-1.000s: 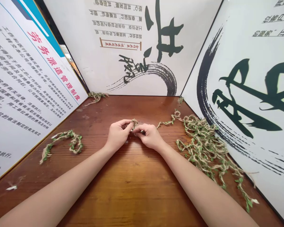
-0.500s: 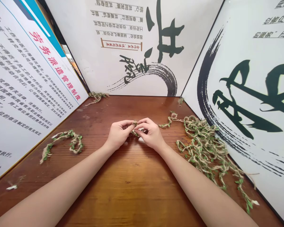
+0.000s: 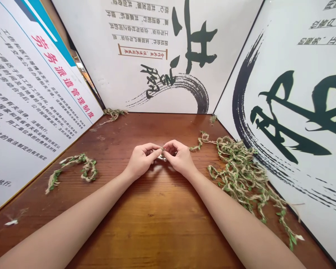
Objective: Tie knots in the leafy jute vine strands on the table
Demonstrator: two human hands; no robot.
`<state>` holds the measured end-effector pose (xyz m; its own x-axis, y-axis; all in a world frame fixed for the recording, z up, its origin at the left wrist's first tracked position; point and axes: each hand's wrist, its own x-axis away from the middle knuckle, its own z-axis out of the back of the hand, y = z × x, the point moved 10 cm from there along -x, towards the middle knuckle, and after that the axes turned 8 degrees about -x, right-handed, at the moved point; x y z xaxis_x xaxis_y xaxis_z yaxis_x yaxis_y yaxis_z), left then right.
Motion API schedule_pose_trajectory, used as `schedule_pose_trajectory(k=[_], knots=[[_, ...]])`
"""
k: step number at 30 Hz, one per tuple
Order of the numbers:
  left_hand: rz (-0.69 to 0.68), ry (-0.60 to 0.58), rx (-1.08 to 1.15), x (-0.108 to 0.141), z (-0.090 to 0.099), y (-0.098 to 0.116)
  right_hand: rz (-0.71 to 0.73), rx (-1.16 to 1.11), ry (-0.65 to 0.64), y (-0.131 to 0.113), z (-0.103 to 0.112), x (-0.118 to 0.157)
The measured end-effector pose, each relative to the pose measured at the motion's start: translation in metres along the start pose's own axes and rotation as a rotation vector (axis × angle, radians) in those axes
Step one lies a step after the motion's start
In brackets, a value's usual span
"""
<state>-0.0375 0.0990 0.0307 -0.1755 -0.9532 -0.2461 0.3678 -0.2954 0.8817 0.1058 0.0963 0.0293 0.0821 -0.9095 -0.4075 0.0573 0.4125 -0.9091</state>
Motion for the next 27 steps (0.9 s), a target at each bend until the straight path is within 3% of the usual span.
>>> schedule_pose_trajectory(k=[4,8,14,19,27], knots=[[-0.008,0.003,-0.036,0.001,-0.002,0.001,0.010,0.022,0.001,-0.003,-0.001,0.001],[0.010,-0.015,0.078,-0.001,-0.005,-0.004,-0.039,-0.001,0.003,0.003,0.001,0.001],[-0.038,0.039,0.110,-0.004,-0.001,-0.004,-0.053,-0.134,-0.046,0.007,0.001,-0.003],[-0.024,-0.020,0.127,-0.005,-0.008,-0.006,-0.121,-0.224,-0.065,0.019,0.002,-0.005],[-0.014,-0.037,0.071,-0.006,-0.010,-0.008,-0.141,-0.336,-0.097,0.015,0.000,-0.004]])
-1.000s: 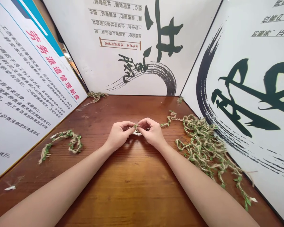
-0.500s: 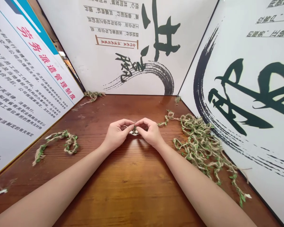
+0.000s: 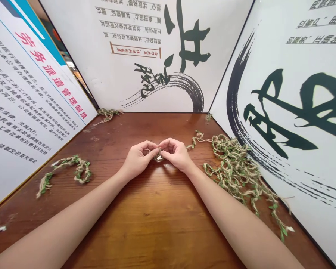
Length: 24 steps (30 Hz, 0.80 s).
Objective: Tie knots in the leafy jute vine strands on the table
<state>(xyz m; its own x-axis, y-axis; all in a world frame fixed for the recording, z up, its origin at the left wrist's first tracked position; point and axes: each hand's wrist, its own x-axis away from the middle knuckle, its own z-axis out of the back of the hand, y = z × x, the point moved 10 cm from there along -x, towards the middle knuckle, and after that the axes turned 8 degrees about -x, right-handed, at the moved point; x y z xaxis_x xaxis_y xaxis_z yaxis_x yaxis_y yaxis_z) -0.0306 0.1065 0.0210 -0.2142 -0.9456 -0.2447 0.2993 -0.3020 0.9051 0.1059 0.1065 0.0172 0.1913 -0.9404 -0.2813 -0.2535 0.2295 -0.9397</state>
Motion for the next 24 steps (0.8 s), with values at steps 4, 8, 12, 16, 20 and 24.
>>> schedule_pose_trajectory(k=[4,8,12,16,20,24], knots=[[0.007,-0.007,0.045,0.001,0.000,0.001,-0.029,-0.024,0.021,0.003,0.000,0.000],[-0.014,-0.018,0.115,0.001,0.000,0.005,-0.050,-0.035,0.097,0.007,0.009,-0.002],[-0.033,-0.007,0.100,0.001,0.001,0.006,-0.056,-0.066,0.138,0.007,0.013,-0.003],[-0.017,0.002,0.115,0.000,0.002,0.003,-0.054,0.092,0.064,0.005,0.003,-0.001],[-0.021,-0.006,0.091,0.002,0.000,0.006,-0.020,0.236,0.111,0.001,0.005,0.002],[-0.053,-0.027,0.012,0.004,-0.003,0.012,0.067,0.218,0.376,-0.008,0.028,0.009]])
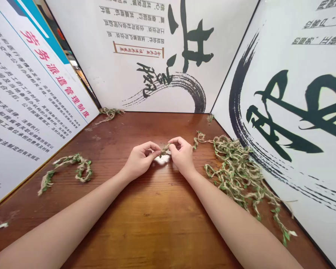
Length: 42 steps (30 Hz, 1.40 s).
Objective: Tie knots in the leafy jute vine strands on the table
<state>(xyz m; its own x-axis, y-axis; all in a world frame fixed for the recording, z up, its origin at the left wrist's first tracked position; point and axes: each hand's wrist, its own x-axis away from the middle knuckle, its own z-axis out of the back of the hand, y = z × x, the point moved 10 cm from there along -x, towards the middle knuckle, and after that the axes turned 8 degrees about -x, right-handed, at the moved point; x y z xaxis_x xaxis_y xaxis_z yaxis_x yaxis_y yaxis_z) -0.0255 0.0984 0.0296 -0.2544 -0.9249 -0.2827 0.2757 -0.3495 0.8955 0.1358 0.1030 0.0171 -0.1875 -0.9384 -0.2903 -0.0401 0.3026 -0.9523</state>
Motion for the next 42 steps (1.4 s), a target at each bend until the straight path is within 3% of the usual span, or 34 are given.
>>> schedule_pose_trajectory(k=[2,6,13,15,20,26,29,35,38,40,42], knots=[[0.000,0.004,-0.002,0.000,0.000,0.000,0.029,-0.053,0.015,-0.003,0.000,0.002],[0.023,0.035,0.040,-0.003,0.004,-0.005,0.017,-0.153,-0.142,-0.006,-0.019,0.007],[0.022,0.039,-0.003,-0.004,0.004,-0.009,-0.311,-0.541,-0.185,0.006,-0.028,0.008],[0.016,0.034,-0.012,-0.003,0.003,-0.008,-0.339,-0.550,-0.218,0.007,-0.032,0.009],[-0.026,0.012,-0.032,0.000,0.000,-0.001,-0.167,-0.245,-0.119,0.002,-0.024,0.006],[-0.027,0.018,-0.033,0.000,0.000,0.001,-0.409,-0.455,-0.022,0.019,-0.023,0.008],[-0.014,0.039,-0.010,-0.001,0.002,-0.001,-0.438,-0.471,0.048,0.021,-0.015,0.004],[0.020,0.058,0.041,-0.003,0.005,-0.007,-0.326,-0.502,0.082,0.014,-0.004,-0.008],[0.061,0.067,0.073,-0.003,0.006,-0.010,-0.036,-0.222,0.097,-0.016,0.010,-0.012],[0.090,0.070,0.118,-0.003,0.006,-0.012,0.157,0.051,0.059,-0.039,0.008,-0.008],[0.111,0.084,0.158,-0.004,0.007,-0.013,0.262,0.316,0.035,-0.048,0.002,-0.002]])
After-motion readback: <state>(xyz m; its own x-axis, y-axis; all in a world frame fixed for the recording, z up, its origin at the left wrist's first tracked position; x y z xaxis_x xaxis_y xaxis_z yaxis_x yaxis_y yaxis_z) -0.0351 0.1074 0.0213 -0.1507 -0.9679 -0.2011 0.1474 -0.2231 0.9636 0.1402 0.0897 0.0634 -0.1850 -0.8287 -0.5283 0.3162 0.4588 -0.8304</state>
